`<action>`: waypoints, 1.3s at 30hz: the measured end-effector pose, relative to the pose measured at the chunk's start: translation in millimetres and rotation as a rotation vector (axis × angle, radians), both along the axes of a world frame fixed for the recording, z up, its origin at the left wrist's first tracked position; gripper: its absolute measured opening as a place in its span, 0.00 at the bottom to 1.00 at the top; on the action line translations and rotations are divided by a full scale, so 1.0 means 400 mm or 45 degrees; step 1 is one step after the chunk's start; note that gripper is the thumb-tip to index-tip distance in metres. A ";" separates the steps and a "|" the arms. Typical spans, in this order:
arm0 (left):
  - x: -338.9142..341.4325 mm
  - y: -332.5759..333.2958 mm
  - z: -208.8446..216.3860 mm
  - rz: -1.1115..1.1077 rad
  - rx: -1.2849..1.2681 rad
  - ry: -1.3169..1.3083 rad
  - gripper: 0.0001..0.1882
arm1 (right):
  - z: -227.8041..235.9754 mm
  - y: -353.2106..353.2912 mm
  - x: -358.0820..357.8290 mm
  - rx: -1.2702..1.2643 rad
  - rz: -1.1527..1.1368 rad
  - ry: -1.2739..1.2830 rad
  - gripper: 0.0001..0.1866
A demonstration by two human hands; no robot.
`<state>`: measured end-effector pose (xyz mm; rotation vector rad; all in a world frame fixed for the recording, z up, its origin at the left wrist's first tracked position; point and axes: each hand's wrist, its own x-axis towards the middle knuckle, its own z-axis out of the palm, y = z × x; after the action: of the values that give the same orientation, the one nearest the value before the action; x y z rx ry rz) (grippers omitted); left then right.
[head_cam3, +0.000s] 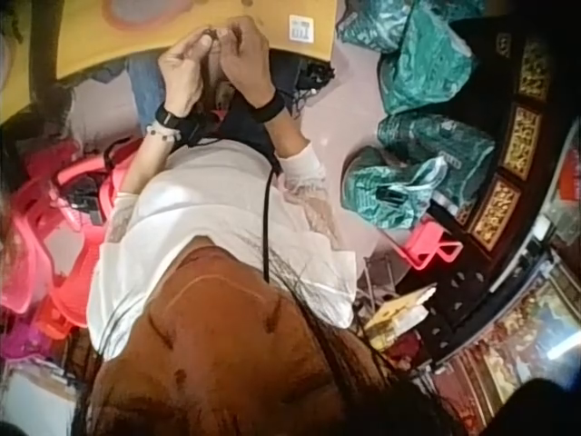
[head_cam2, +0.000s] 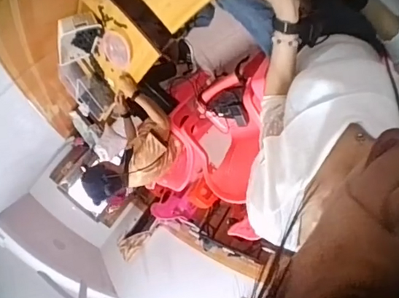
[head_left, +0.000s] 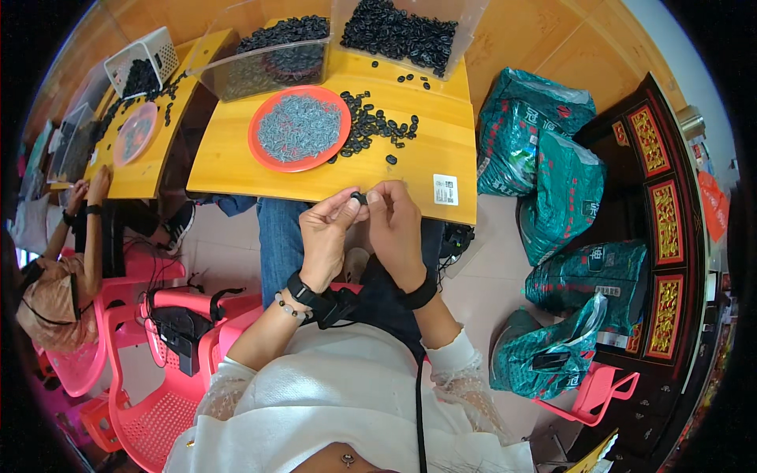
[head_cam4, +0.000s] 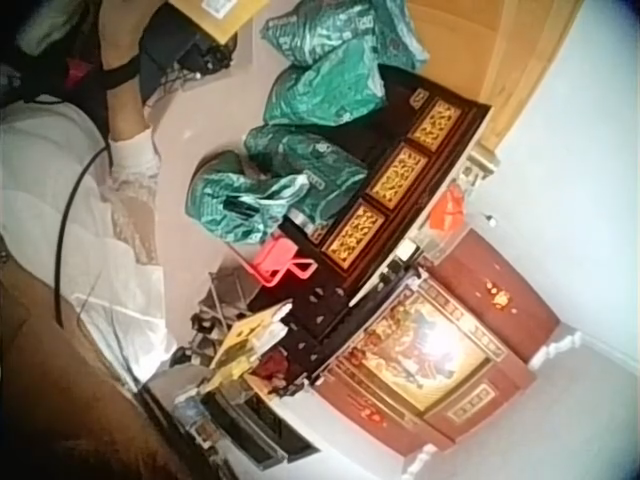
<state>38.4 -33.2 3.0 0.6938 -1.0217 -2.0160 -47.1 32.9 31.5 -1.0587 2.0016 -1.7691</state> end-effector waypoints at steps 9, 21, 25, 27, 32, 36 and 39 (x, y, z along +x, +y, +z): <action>-0.006 -0.017 0.006 -0.051 0.264 -0.018 0.13 | 0.002 0.000 -0.033 0.010 0.134 -0.266 0.05; 0.010 -0.059 -0.068 0.056 0.298 -0.048 0.11 | -0.108 -0.102 -0.070 0.611 -0.201 0.501 0.08; 0.020 -0.076 -0.072 0.056 0.272 -0.030 0.11 | -0.131 -0.142 -0.074 0.759 -0.255 0.610 0.09; 0.024 -0.085 -0.074 -0.006 0.254 -0.057 0.12 | -0.137 -0.152 -0.078 0.741 -0.225 0.618 0.09; 0.026 -0.093 -0.060 -0.025 0.294 -0.074 0.12 | -0.120 -0.142 -0.083 0.616 -0.208 0.561 0.08; 0.026 -0.090 -0.055 -0.075 0.334 -0.076 0.12 | -0.091 -0.074 -0.108 0.384 -0.074 0.320 0.09; 0.019 -0.083 -0.055 -0.145 0.346 -0.062 0.12 | -0.057 -0.023 -0.102 0.365 0.067 0.028 0.10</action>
<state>46.2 -66.6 -19.1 0.8459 -0.8386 -2.2735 -88.0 23.7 8.6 -1.0301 2.1384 -1.3965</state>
